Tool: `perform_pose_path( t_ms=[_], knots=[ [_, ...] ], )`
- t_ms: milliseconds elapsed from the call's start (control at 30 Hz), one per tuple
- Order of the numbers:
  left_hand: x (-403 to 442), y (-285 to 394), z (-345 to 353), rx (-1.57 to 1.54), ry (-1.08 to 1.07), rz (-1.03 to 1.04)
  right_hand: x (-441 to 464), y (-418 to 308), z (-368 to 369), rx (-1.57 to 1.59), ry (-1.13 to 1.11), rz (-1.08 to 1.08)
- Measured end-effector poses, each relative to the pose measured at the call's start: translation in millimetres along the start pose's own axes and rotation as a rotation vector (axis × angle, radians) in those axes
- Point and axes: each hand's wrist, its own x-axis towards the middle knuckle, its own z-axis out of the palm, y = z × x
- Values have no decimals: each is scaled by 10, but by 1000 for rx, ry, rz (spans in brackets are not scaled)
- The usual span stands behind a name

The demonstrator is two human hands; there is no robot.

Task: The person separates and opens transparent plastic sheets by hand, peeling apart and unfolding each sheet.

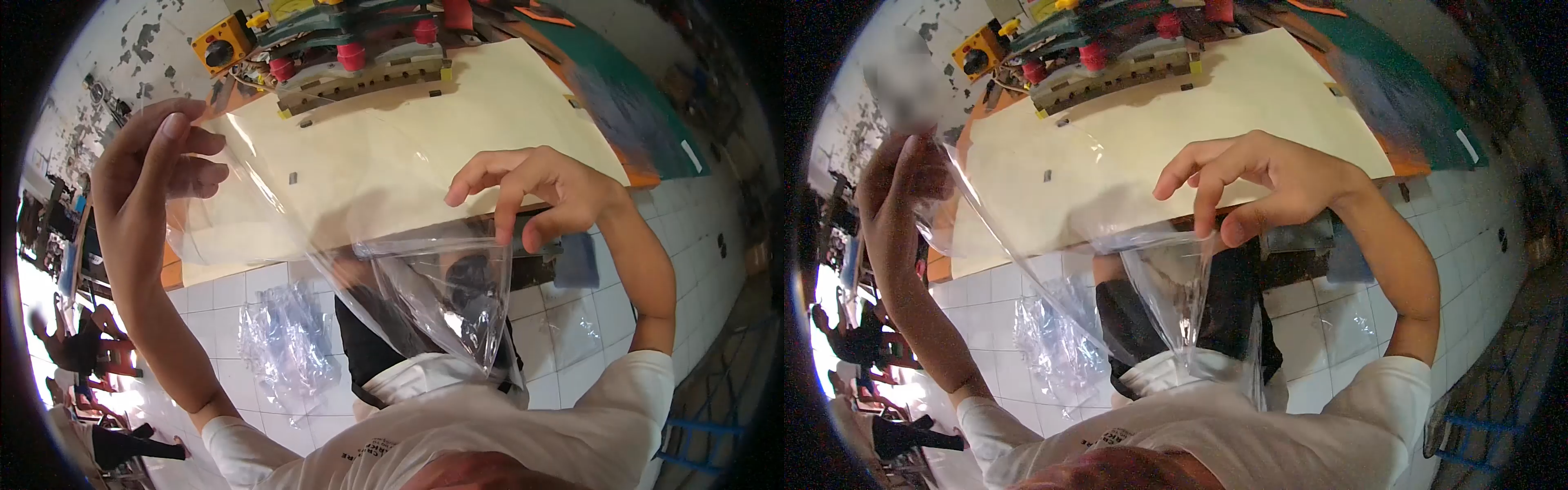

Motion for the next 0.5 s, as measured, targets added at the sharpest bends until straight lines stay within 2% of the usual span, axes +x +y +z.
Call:
perform_pose_path(
  t_ms=[233,400,500],
  knots=[
    [57,25,170,-15,-74,-139,85,-50,199,223,-3,28],
    [123,37,203,12,-119,-115,229,-95,235,-184,-206,12],
    [101,69,171,25,-110,-132,250,-167,234,-356,-206,84]
  ],
)
